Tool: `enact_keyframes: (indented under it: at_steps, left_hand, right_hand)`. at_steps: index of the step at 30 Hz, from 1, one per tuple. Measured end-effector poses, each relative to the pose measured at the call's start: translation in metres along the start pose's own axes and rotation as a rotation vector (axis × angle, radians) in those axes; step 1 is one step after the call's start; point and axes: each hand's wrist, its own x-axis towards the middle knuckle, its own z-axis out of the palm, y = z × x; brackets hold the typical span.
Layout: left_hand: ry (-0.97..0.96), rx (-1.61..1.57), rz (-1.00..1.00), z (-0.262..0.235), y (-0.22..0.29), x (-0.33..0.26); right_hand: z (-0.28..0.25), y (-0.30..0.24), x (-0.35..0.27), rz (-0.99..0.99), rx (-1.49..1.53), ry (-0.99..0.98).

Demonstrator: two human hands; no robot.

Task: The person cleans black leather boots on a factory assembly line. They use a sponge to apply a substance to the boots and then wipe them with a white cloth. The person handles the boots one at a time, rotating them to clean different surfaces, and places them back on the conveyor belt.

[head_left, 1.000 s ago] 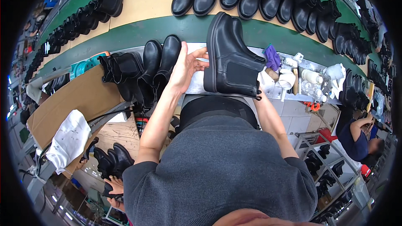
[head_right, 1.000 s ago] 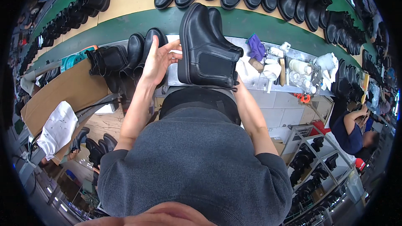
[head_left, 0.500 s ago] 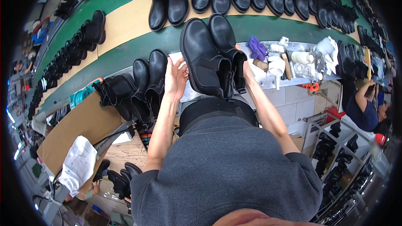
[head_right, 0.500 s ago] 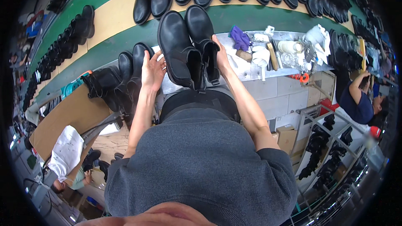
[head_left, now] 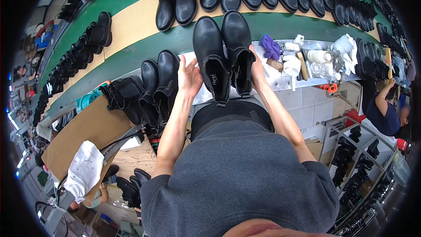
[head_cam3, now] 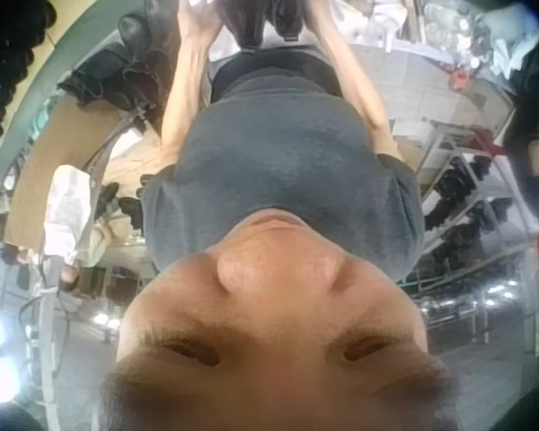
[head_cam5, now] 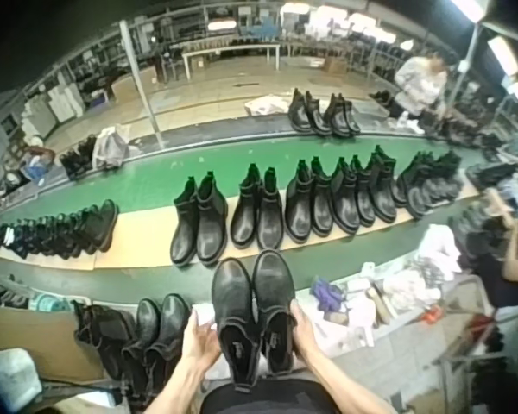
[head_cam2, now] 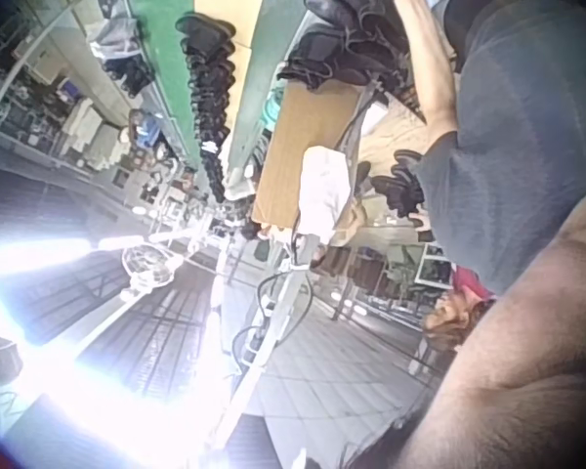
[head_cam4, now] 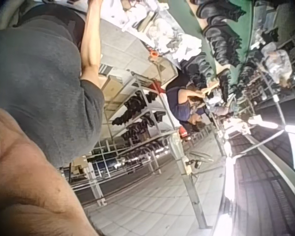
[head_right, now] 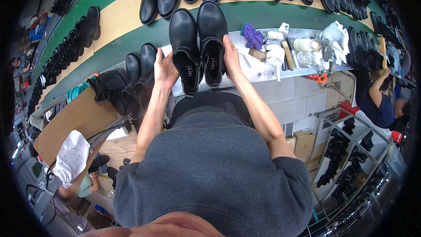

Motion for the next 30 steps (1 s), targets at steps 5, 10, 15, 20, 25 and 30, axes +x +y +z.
enact_keyframes:
  at_steps: [5, 10, 15, 20, 25, 30]
  left_hand:
    - [0.076, 0.029, 0.04, 0.01, 0.001, -0.004]
    - [-0.038, -0.008, 0.027, 0.011, 0.006, -0.012]
    - [0.147, 0.225, 0.002, -0.011, 0.002, -0.005]
    - [0.375, 0.658, 0.07, -0.015, 0.018, 0.006]
    - [-0.356, 1.139, 0.478, 0.111, 0.055, -0.006]
    - [-0.669, 1.768, 0.35, 0.146, 0.01, -0.015]
  right_hand:
    - [0.003, -0.003, 0.0, 0.004, 0.132, -0.104]
    - [-0.01, 0.014, 0.011, 0.013, 0.319, -0.257]
    - [-0.015, 0.019, 0.006, 0.022, 0.286, -0.393]
    - [-0.018, 0.024, -0.014, 0.218, 0.269, -0.148]
    - [-0.016, 0.004, -0.057, -0.027, 0.023, -0.393]
    - [-0.013, -0.027, -0.097, -0.183, -0.314, -0.408]
